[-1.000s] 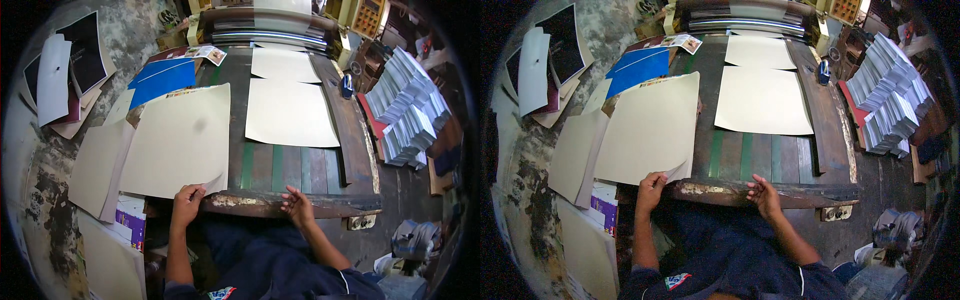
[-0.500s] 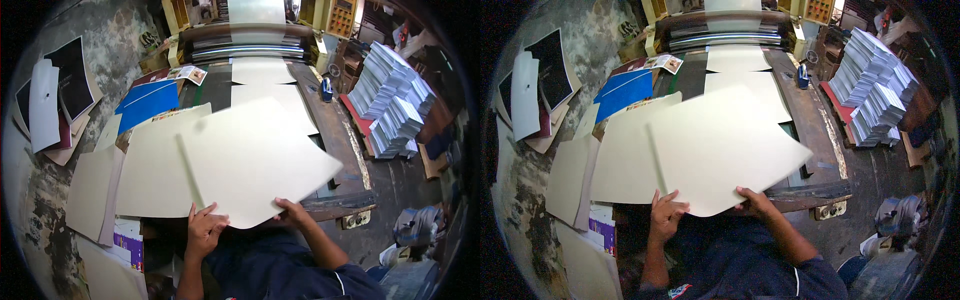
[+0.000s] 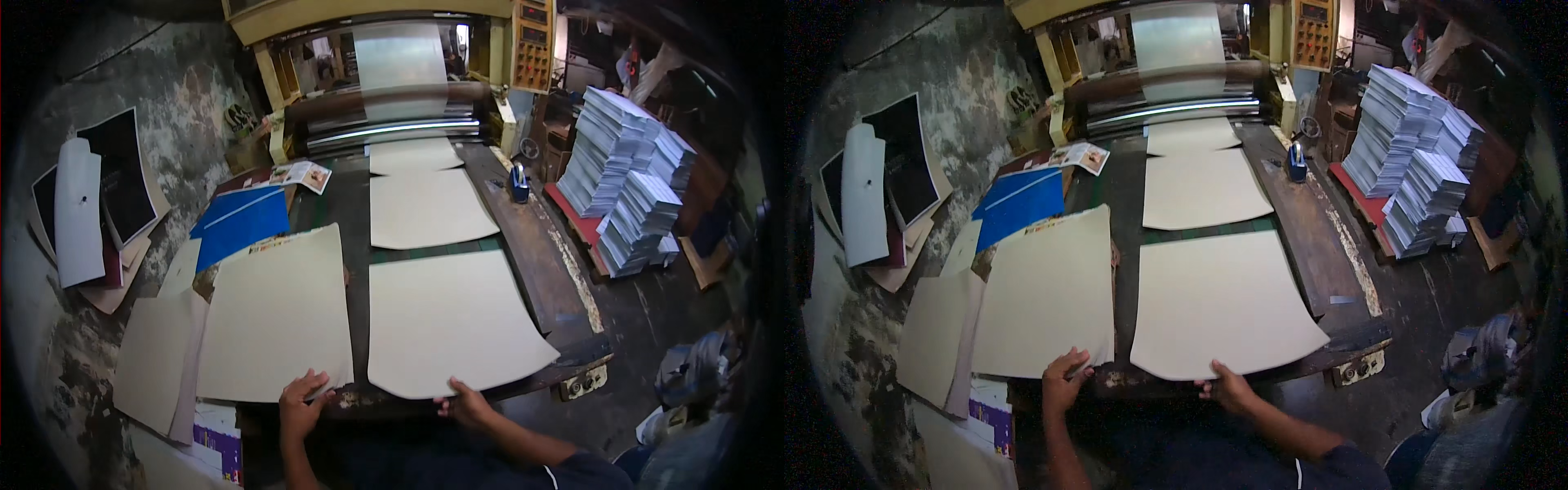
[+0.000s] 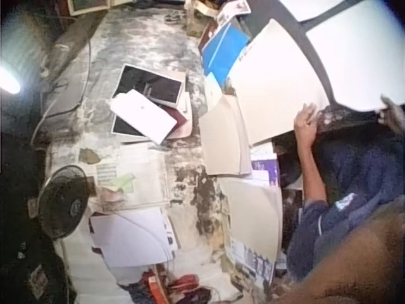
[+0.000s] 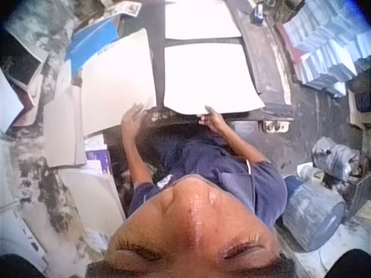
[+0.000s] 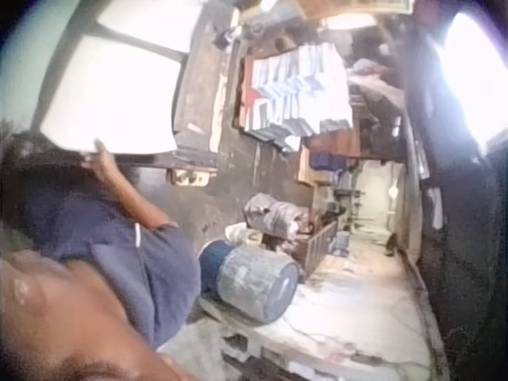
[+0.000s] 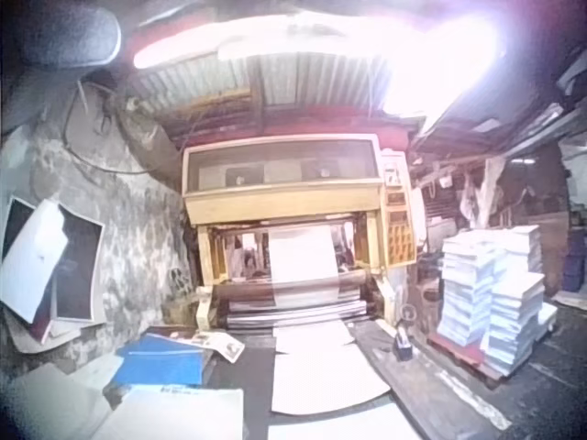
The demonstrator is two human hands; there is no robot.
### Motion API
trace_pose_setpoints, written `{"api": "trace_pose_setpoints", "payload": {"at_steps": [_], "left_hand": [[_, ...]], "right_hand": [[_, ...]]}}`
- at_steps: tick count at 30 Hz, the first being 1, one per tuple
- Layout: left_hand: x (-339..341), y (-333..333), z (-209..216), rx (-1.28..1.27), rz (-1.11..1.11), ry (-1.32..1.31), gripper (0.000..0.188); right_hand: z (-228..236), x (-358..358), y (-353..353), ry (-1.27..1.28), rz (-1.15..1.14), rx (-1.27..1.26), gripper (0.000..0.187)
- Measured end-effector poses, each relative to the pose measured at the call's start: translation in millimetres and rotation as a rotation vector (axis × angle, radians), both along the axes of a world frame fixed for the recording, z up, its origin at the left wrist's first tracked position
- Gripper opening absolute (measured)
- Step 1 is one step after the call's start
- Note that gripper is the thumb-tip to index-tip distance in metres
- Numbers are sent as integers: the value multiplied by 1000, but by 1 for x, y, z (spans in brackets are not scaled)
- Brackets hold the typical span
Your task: The person applies lamination to cardstock sheets by hand, smoothing the surface and ensuring alignment on a large worktable in front of a laminating machine.
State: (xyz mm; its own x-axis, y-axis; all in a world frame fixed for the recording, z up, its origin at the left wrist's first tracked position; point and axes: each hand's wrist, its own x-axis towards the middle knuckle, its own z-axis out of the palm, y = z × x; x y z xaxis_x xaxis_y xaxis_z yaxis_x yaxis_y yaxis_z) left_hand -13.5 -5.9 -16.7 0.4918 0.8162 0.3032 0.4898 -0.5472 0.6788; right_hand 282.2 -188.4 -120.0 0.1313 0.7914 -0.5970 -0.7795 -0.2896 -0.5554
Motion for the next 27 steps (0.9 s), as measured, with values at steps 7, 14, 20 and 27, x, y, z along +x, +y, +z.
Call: {"api": "trace_pose_setpoints", "payload": {"at_steps": [7,14,20,27], "left_hand": [[16,2,-8,-124,-33,-101,28],[9,-12,-9,-361,188,-400,37],[11,-8,-15,-202,467,-902,34],[47,-65,17,-92,-31,-509,27]], "right_hand": [[-16,55,54,13,-140,48,47],[-20,67,101,-83,-241,102,51],[-19,48,115,-55,-299,-22,71],[92,52,86,-27,238,467,85]]}}
